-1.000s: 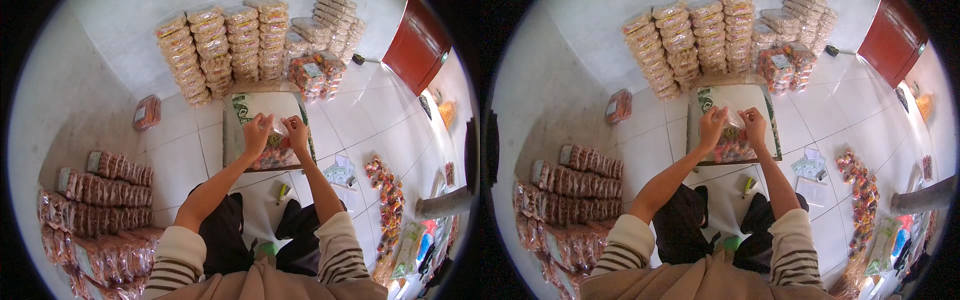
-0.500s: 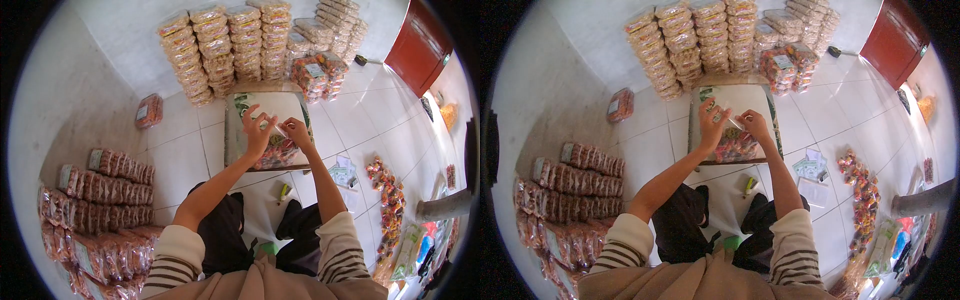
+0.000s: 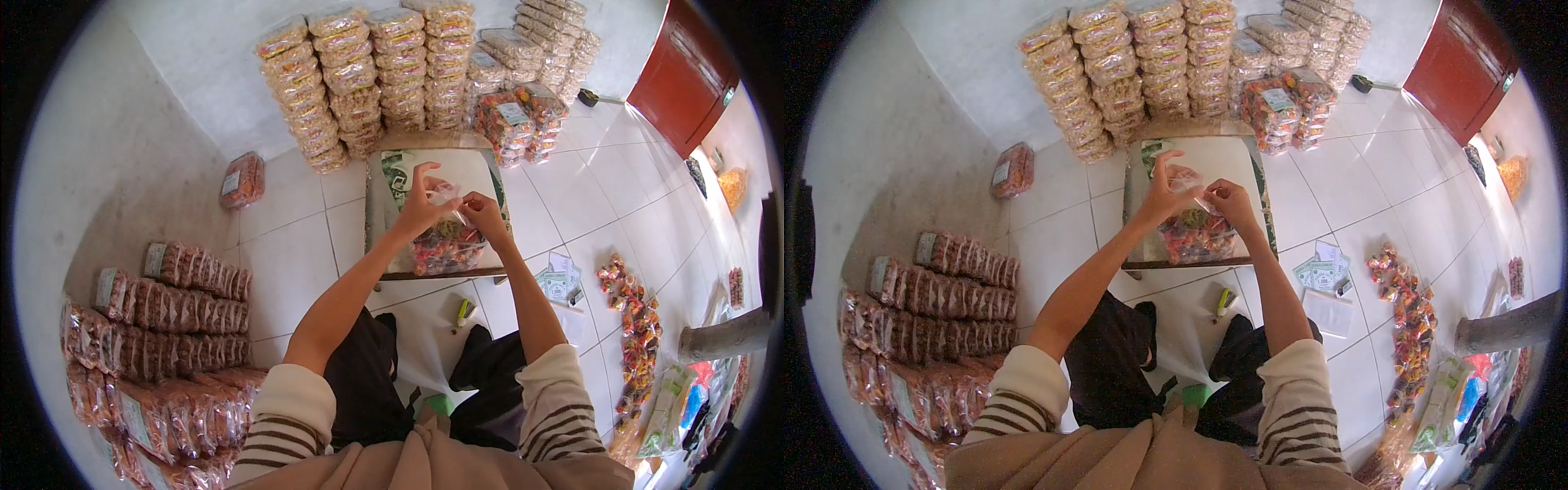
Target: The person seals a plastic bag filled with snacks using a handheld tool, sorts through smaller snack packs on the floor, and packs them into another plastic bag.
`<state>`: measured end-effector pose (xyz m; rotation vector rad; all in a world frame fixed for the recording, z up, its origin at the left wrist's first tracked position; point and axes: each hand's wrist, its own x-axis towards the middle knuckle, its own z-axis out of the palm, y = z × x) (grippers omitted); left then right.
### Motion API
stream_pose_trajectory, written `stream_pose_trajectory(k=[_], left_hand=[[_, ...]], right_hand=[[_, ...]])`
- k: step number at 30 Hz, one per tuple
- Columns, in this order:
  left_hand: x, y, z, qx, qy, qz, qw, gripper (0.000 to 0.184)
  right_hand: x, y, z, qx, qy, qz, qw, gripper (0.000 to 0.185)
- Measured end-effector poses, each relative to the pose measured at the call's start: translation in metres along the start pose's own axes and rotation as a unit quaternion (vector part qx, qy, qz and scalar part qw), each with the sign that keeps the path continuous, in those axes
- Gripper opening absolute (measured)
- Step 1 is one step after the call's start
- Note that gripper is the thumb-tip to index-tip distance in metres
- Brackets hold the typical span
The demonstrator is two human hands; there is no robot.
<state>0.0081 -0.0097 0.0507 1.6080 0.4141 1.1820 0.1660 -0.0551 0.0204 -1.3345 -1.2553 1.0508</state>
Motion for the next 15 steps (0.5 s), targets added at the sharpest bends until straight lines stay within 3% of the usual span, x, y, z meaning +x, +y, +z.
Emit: stream_pose_trajectory(k=[2, 5, 9, 11, 15], left_hand=[[0.006, 0.009, 0.0, 0.242, 0.056, -0.001, 0.969, 0.051], [0.009, 0.032, 0.007, 0.266, 0.051, -0.065, 0.96, 0.041], [0.011, 0.036, 0.01, 0.196, 0.137, -0.038, 0.97, 0.038], [0.012, 0.048, 0.004, -0.005, 0.221, -0.028, 0.975, 0.039], [0.008, 0.035, -0.035, 0.042, 0.167, 0.006, 0.985, 0.05]], right_hand=[[-0.008, -0.013, 0.006, 0.032, 0.027, 0.042, 0.998, 0.019], [-0.008, -0.013, 0.009, 0.035, 0.058, 0.05, 0.996, 0.02], [0.002, 0.006, 0.005, -0.012, 0.076, -0.028, 0.997, 0.02], [0.002, 0.008, 0.004, -0.016, 0.085, -0.044, 0.995, 0.02], [-0.004, -0.004, 0.004, 0.042, 0.063, -0.014, 0.997, 0.018]])
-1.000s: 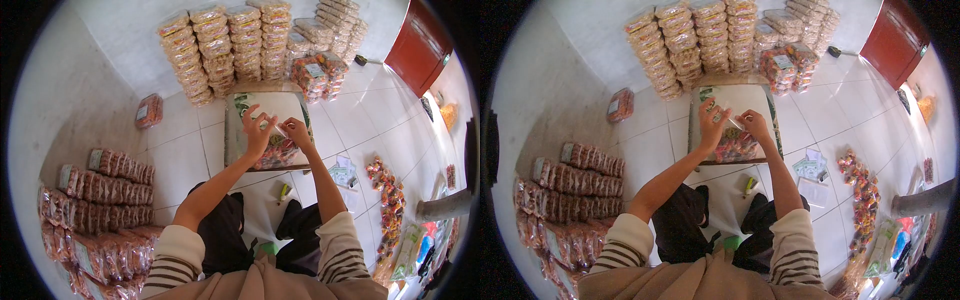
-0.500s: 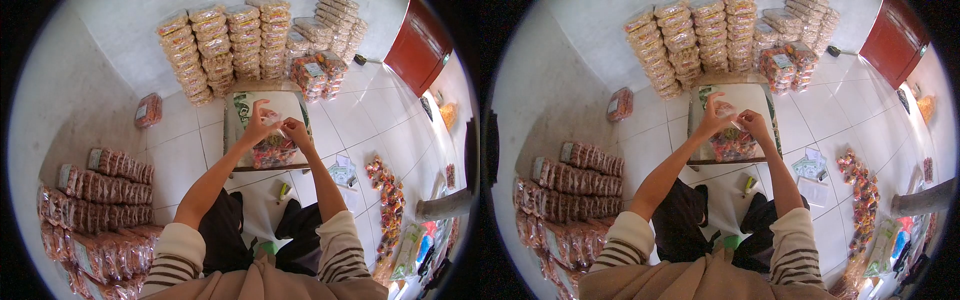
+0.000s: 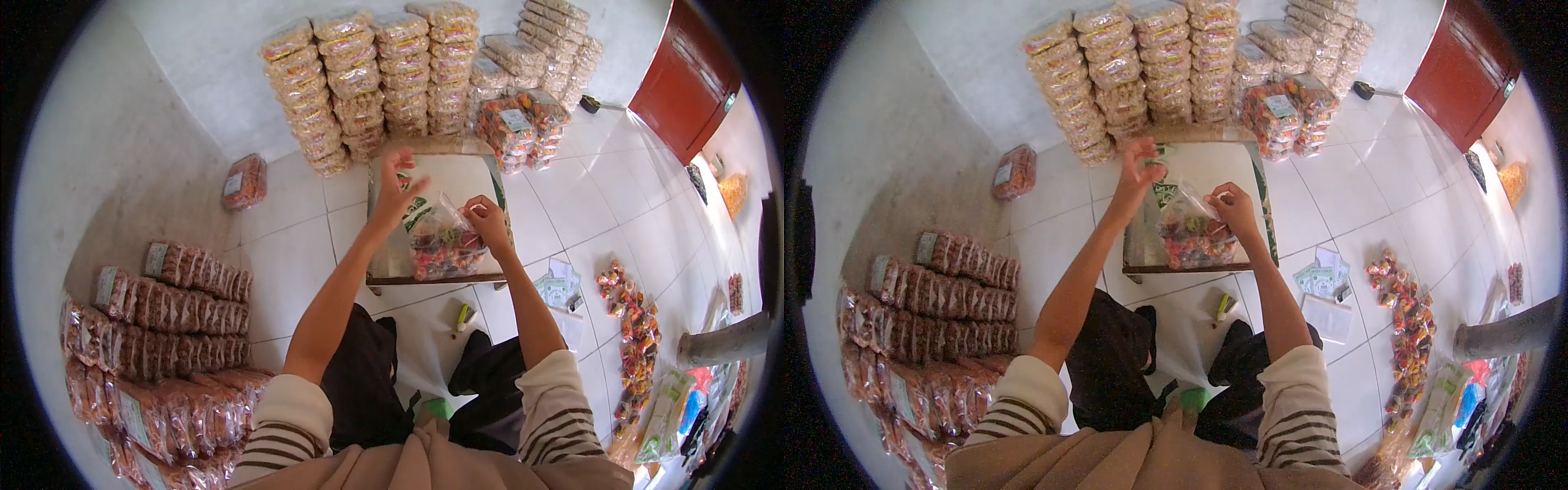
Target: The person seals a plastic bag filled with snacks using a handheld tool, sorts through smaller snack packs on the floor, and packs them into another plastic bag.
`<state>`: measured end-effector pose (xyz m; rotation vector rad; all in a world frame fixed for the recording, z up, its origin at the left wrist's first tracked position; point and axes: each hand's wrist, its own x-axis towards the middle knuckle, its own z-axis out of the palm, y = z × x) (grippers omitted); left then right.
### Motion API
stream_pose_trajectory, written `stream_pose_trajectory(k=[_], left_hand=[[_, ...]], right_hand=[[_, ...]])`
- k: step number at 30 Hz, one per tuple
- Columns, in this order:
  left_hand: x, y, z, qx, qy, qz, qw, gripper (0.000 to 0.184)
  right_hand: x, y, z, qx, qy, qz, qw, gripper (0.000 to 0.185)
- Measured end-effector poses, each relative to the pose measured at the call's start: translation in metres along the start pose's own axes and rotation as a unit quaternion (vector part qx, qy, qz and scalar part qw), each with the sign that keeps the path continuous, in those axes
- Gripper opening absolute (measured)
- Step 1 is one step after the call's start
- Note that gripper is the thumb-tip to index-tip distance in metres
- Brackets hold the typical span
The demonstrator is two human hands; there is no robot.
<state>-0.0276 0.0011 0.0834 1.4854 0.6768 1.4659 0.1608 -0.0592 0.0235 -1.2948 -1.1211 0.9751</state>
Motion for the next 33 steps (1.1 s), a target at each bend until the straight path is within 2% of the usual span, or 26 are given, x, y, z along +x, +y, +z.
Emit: stream_pose_trajectory(k=[2, 3, 5, 6, 8, 9, 11, 12, 14, 17, 19, 22, 27, 29, 30, 33], left_hand=[[-0.008, -0.008, -0.011, 0.183, -0.156, 0.103, 0.965, 0.065], [-0.009, 0.003, -0.007, 0.183, -0.157, 0.105, 0.965, 0.065], [-0.01, 0.034, 0.007, 0.338, -0.262, 0.253, 0.868, 0.072], [-0.011, 0.035, 0.012, 0.337, -0.264, 0.25, 0.868, 0.072], [-0.009, 0.035, 0.021, 0.45, -0.373, 0.276, 0.763, 0.063], [-0.009, 0.032, 0.022, 0.448, -0.373, 0.275, 0.764, 0.063], [-0.007, 0.024, 0.025, 0.525, -0.415, 0.17, 0.723, 0.048], [-0.006, 0.019, 0.024, 0.525, -0.416, 0.17, 0.723, 0.048], [-0.007, 0.008, 0.022, 0.476, -0.417, 0.167, 0.756, 0.034], [-0.009, 0.006, 0.023, 0.454, -0.402, 0.203, 0.768, 0.027], [-0.005, 0.01, 0.023, 0.453, -0.414, 0.187, 0.767, 0.025], [-0.003, 0.01, 0.022, 0.448, -0.42, 0.174, 0.77, 0.022], [-0.002, 0.007, 0.02, 0.429, -0.399, 0.169, 0.793, 0.021], [-0.003, 0.006, 0.02, 0.419, -0.393, 0.129, 0.808, 0.022], [-0.003, 0.007, 0.02, 0.417, -0.394, 0.13, 0.809, 0.022], [-0.002, 0.009, 0.021, 0.405, -0.408, 0.122, 0.809, 0.02]], right_hand=[[-0.002, -0.006, 0.0, 0.038, -0.003, 0.021, 0.999, 0.017], [-0.002, -0.008, 0.0, 0.028, -0.016, 0.02, 0.999, 0.017], [-0.001, -0.005, 0.0, 0.019, -0.027, 0.021, 0.999, 0.017], [0.001, -0.003, 0.0, 0.024, -0.022, 0.0, 0.999, 0.017], [0.003, 0.002, -0.001, 0.027, -0.017, -0.02, 0.999, 0.018], [0.002, 0.0, -0.002, 0.005, -0.025, -0.007, 1.0, 0.018], [0.001, -0.003, -0.004, -0.018, -0.032, 0.004, 0.999, 0.019], [0.001, -0.003, -0.003, 0.006, -0.032, 0.014, 0.999, 0.019], [0.0, -0.003, -0.003, 0.031, -0.032, 0.026, 0.999, 0.019], [0.003, -0.005, -0.006, -0.043, -0.053, 0.026, 0.997, 0.019], [0.005, -0.006, -0.004, -0.242, -0.019, 0.011, 0.97, 0.023], [0.005, -0.005, -0.013, -0.3, 0.007, 0.015, 0.954, 0.028], [0.0, -0.017, -0.047, -0.196, -0.013, -0.027, 0.98, 0.024], [-0.013, -0.026, -0.05, -0.156, -0.085, -0.043, 0.983, 0.02], [-0.017, -0.024, -0.051, -0.189, -0.128, -0.053, 0.972, 0.019], [-0.014, -0.012, -0.049, -0.204, -0.147, -0.021, 0.968, 0.02]])
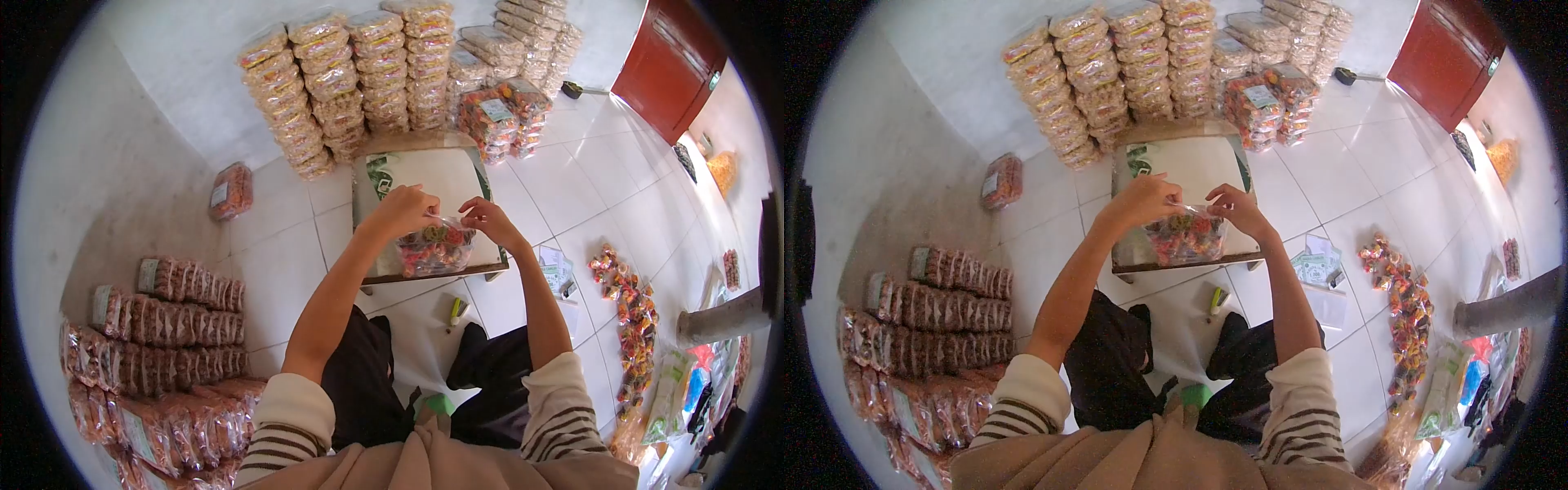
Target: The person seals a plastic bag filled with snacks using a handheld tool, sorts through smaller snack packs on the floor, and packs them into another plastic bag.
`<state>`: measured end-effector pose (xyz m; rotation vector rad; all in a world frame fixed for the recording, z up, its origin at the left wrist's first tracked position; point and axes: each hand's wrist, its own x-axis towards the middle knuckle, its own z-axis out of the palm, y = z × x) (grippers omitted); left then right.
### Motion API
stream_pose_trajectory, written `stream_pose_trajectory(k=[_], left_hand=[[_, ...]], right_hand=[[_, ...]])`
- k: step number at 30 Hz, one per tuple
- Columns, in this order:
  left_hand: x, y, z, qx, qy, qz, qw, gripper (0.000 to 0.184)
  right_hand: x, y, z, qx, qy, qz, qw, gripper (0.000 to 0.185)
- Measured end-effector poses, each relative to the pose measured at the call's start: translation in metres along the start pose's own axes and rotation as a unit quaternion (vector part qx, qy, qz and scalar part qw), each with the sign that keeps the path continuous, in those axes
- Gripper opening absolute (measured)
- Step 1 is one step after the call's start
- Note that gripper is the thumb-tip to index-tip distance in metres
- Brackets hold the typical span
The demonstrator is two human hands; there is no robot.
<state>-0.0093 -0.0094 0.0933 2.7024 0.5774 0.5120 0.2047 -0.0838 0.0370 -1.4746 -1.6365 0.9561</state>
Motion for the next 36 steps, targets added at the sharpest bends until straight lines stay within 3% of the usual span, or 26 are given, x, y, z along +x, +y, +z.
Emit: stream_pose_trajectory(k=[2, 4, 8, 10, 12, 15, 18, 21, 23, 24, 26, 27, 28, 30, 32, 36], left_hand=[[-0.001, 0.003, -0.003, -0.018, -0.012, -0.005, 1.0, 0.02], [-0.002, 0.003, -0.005, -0.026, -0.013, -0.008, 1.0, 0.02], [-0.002, -0.007, 0.002, -0.028, 0.004, -0.017, 0.999, 0.022], [-0.001, -0.006, -0.001, -0.027, -0.008, -0.016, 0.999, 0.023], [-0.001, -0.005, -0.002, -0.025, -0.021, -0.016, 0.999, 0.024], [-0.004, -0.006, -0.003, -0.036, 0.008, -0.007, 0.999, 0.025], [-0.003, -0.006, -0.008, -0.053, -0.006, -0.012, 0.999, 0.027], [0.0, -0.003, -0.009, -0.082, -0.031, -0.016, 0.996, 0.031], [-0.001, 0.001, -0.013, -0.162, -0.024, -0.111, 0.98, 0.047], [-0.006, -0.005, -0.012, -0.159, -0.021, -0.116, 0.98, 0.047], [-0.01, -0.017, -0.003, -0.397, 0.125, -0.099, 0.904, 0.055], [-0.012, -0.021, 0.002, -0.396, 0.126, -0.099, 0.904, 0.055], [-0.014, -0.024, 0.006, -0.29, 0.171, 0.017, 0.941, 0.055], [-0.019, -0.034, 0.016, -0.176, 0.213, 0.13, 0.952, 0.054], [-0.024, -0.047, 0.026, -0.221, -0.025, -0.111, 0.969, 0.056], [-0.022, -0.047, 0.02, -0.305, -0.007, -0.182, 0.935, 0.045]], right_hand=[[0.0, 0.004, 0.002, 0.053, -0.005, 0.029, 0.998, 0.019], [-0.002, 0.007, 0.001, -0.22, 0.08, 0.007, 0.972, 0.02], [-0.009, -0.008, -0.003, -0.194, 0.153, -0.064, 0.967, 0.023], [-0.019, -0.035, 0.009, -0.082, 0.081, -0.104, 0.988, 0.02], [-0.014, -0.026, 0.014, -0.087, 0.073, -0.129, 0.985, 0.014], [-0.011, -0.022, 0.008, -0.278, 0.098, -0.148, 0.944, 0.01], [-0.006, -0.034, 0.014, -0.196, 0.181, -0.223, 0.938, 0.007], [0.0, -0.038, 0.027, -0.153, 0.137, -0.231, 0.951, 0.011], [0.009, -0.024, 0.035, -0.119, 0.106, -0.204, 0.966, 0.016], [0.008, -0.032, 0.037, -0.116, 0.102, -0.209, 0.966, 0.016], [0.001, -0.044, 0.034, -0.147, 0.113, -0.153, 0.971, 0.011], [0.002, -0.044, 0.034, -0.149, 0.121, -0.149, 0.97, 0.008], [0.002, -0.045, 0.034, -0.149, 0.121, -0.15, 0.97, 0.008], [0.001, -0.046, 0.035, -0.126, 0.133, -0.12, 0.976, 0.008], [0.007, -0.033, 0.033, -0.135, 0.125, -0.14, 0.973, 0.008], [0.01, -0.025, 0.034, -0.134, 0.141, -0.159, 0.968, 0.008]])
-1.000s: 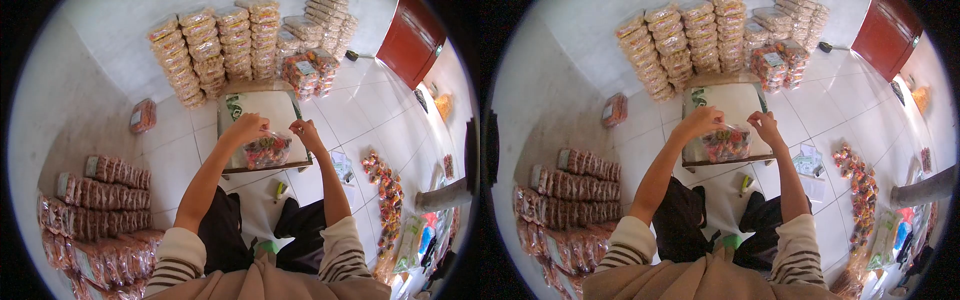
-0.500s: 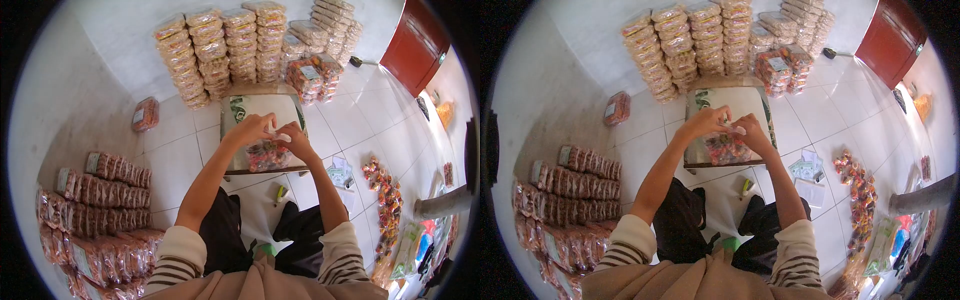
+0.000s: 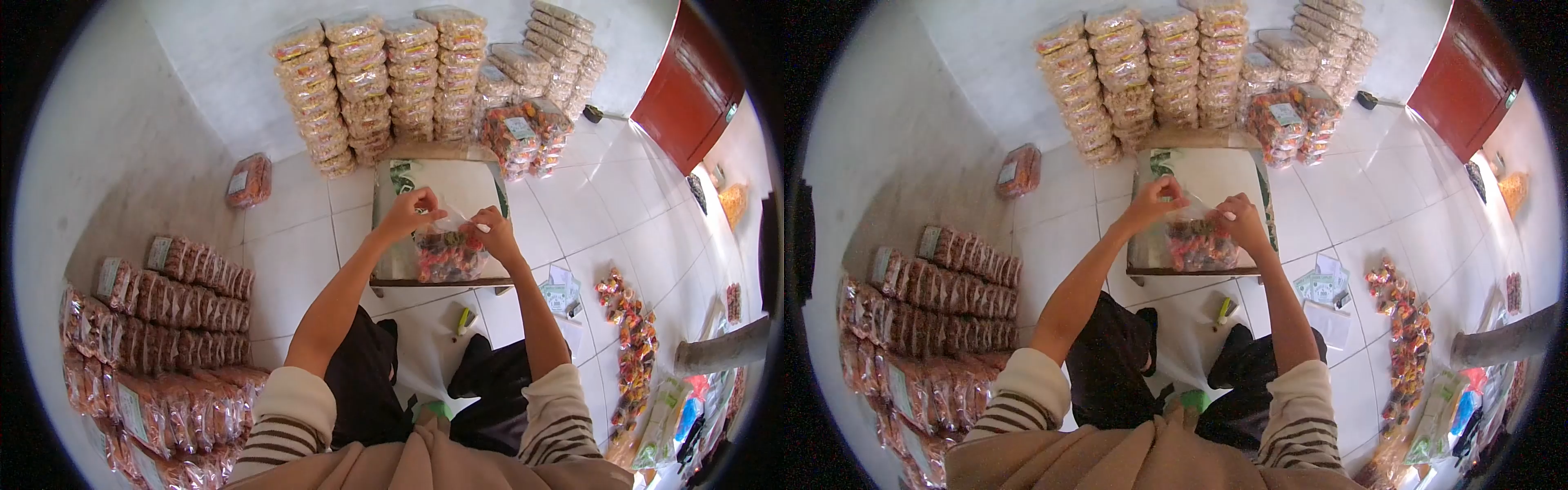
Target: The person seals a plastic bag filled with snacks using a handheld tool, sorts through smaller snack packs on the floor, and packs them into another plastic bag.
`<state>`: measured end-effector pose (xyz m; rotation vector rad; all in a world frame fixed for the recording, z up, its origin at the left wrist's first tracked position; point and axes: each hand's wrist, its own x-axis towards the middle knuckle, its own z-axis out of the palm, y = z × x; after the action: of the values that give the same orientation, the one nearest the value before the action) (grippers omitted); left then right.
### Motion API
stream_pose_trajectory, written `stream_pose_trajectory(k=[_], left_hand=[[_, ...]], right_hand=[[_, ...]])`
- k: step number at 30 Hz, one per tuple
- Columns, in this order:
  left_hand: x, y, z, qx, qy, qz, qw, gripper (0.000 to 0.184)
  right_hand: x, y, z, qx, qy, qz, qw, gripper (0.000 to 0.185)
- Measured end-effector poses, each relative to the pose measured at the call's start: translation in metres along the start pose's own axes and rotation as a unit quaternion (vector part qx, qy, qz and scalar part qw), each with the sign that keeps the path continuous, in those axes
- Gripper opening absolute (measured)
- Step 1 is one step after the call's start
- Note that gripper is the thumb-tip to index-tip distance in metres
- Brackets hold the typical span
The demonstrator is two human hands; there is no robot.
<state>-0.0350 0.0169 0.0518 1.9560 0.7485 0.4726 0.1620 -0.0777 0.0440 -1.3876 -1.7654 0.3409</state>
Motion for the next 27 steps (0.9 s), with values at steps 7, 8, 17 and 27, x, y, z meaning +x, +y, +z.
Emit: stream_pose_trajectory(k=[7, 8, 17, 27], left_hand=[[-0.003, 0.042, -0.002, 0.061, 0.147, 0.236, 0.959, 0.031], [-0.004, 0.04, -0.007, 0.075, 0.025, 0.123, 0.989, 0.033], [0.001, 0.026, 0.009, -0.039, 0.057, 0.129, 0.989, 0.021], [-0.008, 0.026, 0.014, -0.049, 0.09, 0.111, 0.989, 0.025]], right_hand=[[-0.001, -0.005, -0.001, -0.001, -0.009, 0.001, 1.0, 0.009], [-0.002, -0.006, -0.002, 0.001, -0.005, -0.004, 1.0, 0.011], [-0.002, 0.002, -0.003, -0.025, -0.014, -0.013, 1.0, 0.014], [0.001, -0.023, -0.001, -0.098, -0.043, -0.006, 0.994, 0.01]])
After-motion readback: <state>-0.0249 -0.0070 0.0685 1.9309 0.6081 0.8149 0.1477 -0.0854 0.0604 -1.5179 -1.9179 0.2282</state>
